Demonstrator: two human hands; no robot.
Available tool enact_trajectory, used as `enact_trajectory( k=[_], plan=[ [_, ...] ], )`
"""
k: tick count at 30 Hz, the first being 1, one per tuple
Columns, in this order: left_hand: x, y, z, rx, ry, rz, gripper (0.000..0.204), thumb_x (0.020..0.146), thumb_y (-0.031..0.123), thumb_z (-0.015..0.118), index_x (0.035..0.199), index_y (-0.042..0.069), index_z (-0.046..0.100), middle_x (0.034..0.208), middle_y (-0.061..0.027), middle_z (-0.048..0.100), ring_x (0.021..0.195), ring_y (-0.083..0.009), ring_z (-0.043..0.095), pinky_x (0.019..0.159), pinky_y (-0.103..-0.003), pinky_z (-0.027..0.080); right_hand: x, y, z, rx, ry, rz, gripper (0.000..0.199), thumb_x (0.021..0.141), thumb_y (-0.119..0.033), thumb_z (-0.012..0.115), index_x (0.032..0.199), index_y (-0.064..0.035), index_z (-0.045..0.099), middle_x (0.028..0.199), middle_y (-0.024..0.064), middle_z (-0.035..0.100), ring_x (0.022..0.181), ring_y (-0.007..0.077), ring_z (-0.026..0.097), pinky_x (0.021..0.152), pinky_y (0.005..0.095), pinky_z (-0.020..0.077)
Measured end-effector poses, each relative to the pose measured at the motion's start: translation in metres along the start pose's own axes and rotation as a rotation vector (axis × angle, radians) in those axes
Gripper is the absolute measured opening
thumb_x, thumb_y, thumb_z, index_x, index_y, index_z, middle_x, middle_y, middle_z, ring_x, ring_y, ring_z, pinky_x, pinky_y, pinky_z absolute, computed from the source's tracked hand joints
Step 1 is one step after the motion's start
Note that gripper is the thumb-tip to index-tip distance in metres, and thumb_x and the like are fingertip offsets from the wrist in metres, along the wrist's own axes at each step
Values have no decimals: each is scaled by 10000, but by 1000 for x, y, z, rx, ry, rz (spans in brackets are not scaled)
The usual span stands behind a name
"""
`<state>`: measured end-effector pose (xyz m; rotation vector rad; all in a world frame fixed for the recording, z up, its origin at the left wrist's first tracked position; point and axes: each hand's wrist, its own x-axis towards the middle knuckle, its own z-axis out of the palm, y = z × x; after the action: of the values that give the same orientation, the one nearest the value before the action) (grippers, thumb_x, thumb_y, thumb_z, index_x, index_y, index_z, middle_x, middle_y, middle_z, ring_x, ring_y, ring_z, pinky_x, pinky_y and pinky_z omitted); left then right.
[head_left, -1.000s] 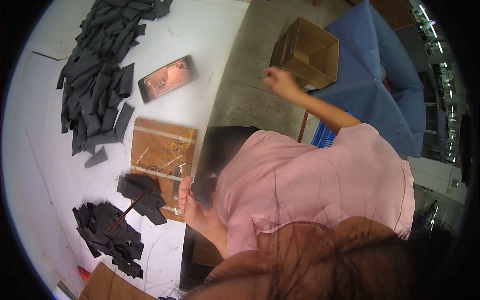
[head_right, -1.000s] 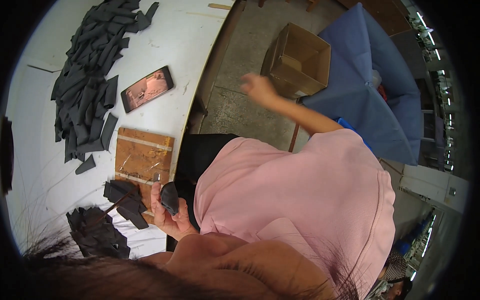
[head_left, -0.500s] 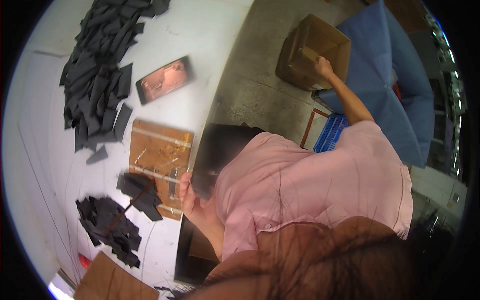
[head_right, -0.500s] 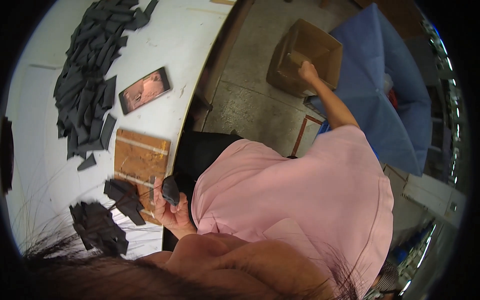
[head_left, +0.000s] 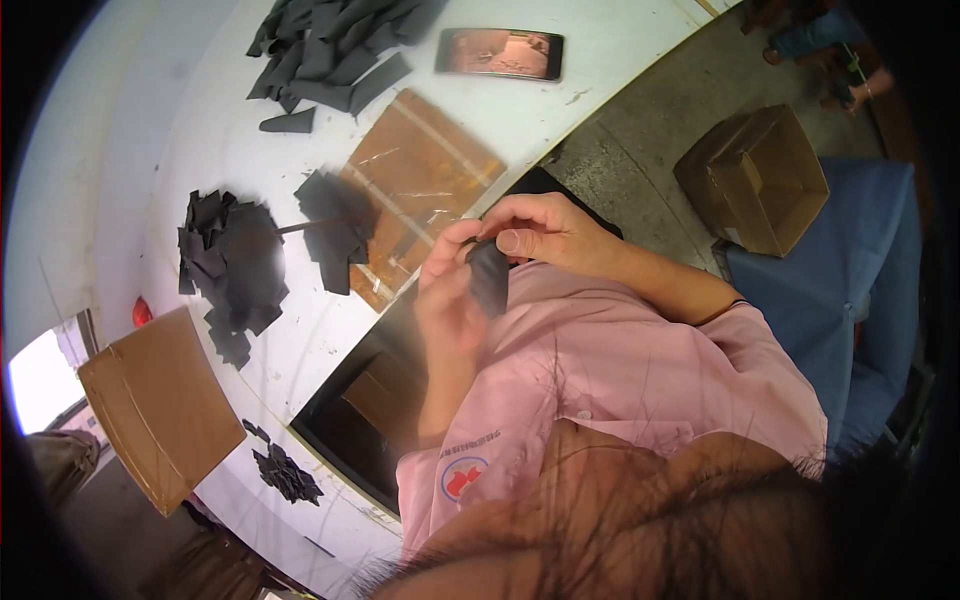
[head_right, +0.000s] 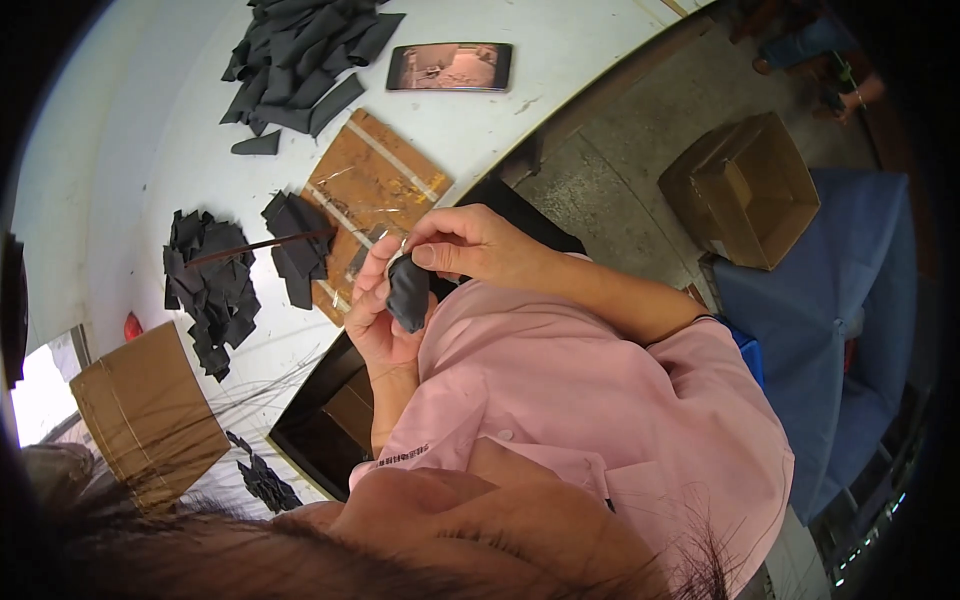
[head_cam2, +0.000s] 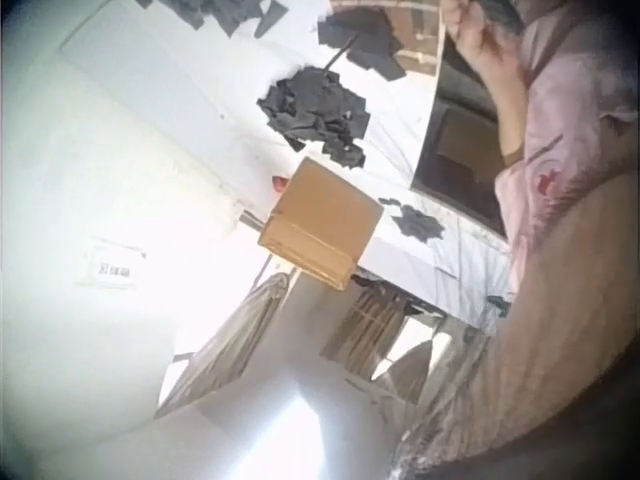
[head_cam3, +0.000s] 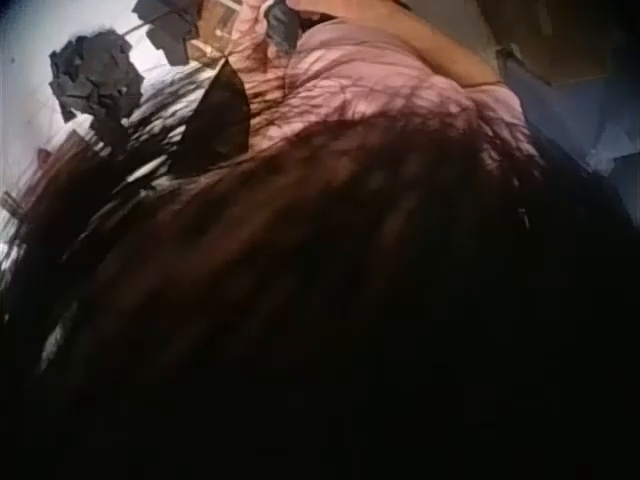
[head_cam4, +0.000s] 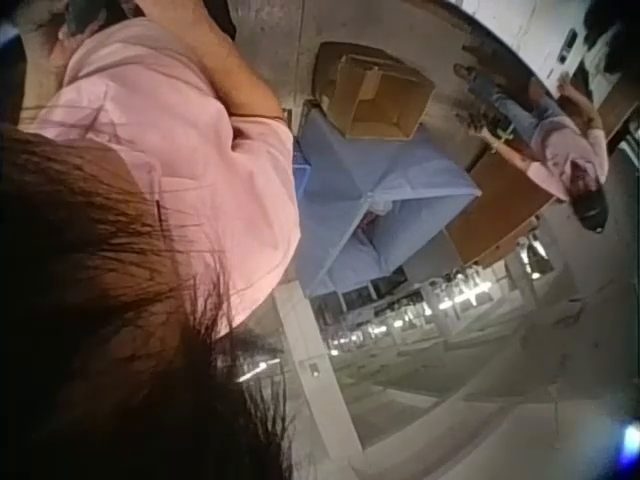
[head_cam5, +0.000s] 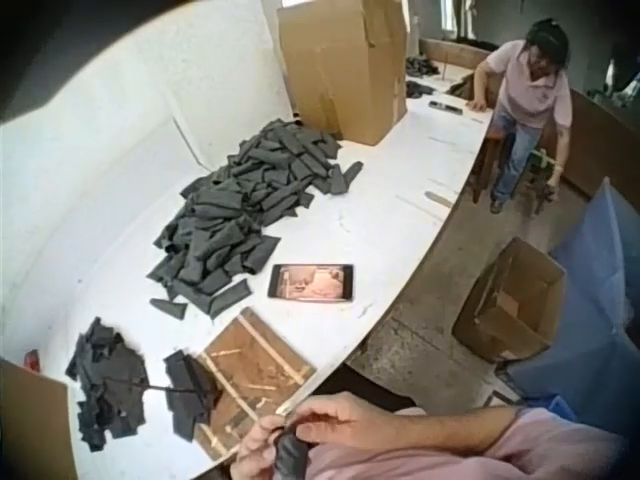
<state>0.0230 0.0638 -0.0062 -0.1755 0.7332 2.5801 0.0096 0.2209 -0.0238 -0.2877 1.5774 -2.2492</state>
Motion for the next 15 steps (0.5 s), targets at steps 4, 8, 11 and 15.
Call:
enact_trajectory(
  k=[4, 8, 11, 15],
  plan=[
    [-6, 6, -2, -5, 26, 63, 433, 690, 7, 536, 1092, -76, 400, 767, -151, 556, 393, -93, 420, 344, -180, 367, 7, 2, 15, 158, -47, 44, 139, 796, -130, 564, 857, -6, 544, 739, -9, 522, 633, 48, 471, 566, 188, 402],
    [-12, 9, -13, 244, 98, 215, 398, 709, 43, 604, 1054, -73, 443, 904, -137, 570, 647, -137, 558, 576, -215, 464, 22, 2, 25, 149, -58, 55, 95, 755, -100, 609, 797, -24, 572, 677, -24, 531, 612, 30, 473, 529, 166, 386],
    [-21, 11, -7, 533, 263, 377, 277, 739, 60, 615, 973, -47, 513, 947, -96, 570, 844, -125, 539, 766, -233, 428, 35, -5, 39, 91, 4, 24, 72, 740, -82, 622, 751, -25, 580, 678, -25, 531, 612, 33, 475, 525, 168, 381],
    [-15, 24, -6, 768, 384, 793, 128, 762, 34, 582, 871, -21, 543, 895, -86, 582, 782, -109, 548, 732, -214, 430, 56, -14, 61, -204, 75, -288, 95, 708, -76, 642, 692, -6, 580, 657, 6, 521, 593, 59, 488, 510, 183, 376]
  ],
)
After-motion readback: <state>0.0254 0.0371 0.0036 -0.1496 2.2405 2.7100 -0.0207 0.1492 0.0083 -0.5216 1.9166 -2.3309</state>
